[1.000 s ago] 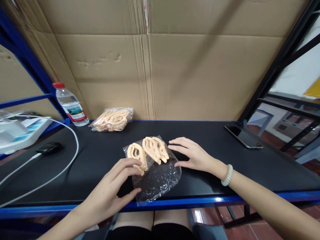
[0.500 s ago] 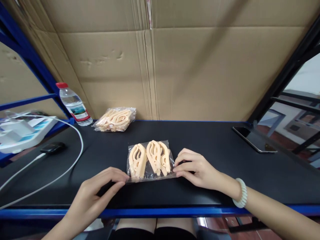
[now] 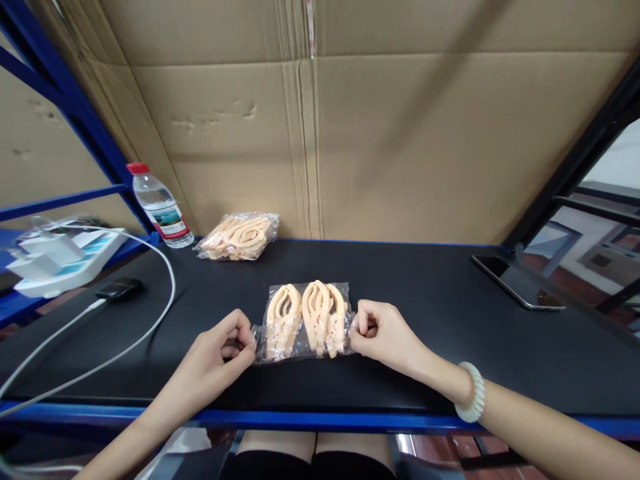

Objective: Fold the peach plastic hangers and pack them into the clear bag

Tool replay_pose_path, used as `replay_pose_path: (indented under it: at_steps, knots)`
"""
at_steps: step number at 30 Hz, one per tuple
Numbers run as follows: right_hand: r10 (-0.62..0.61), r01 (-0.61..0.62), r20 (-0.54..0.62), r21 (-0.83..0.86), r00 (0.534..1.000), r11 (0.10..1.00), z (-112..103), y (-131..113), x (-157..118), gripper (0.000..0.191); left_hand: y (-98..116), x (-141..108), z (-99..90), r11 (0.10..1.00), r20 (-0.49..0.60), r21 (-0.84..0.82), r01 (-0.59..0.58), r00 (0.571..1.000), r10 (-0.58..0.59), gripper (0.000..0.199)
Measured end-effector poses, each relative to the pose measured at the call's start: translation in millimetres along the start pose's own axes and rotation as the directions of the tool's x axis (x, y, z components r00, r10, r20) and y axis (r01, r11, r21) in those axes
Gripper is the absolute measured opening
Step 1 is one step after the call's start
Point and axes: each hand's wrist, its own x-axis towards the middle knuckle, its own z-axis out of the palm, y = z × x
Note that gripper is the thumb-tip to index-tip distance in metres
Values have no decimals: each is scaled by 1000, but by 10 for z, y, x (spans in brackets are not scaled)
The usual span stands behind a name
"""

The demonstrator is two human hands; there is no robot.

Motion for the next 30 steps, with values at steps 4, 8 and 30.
replay_pose_path:
  at_steps: [4, 8, 30]
  knots:
    - [-77, 79, 71, -30, 994, 996, -15, -38, -37, 13, 46, -17, -6, 985, 51, 109, -133, 990, 128, 10]
    - [-72, 87, 130, -108, 989, 990, -58, -73, -64, 12, 49, -48, -5, 951, 84, 218, -219, 975, 205, 19]
    - [-395, 467, 252, -403, 883, 787, -200, 4, -123, 29, 107, -69, -153, 379, 296, 614, -692, 647, 703, 26]
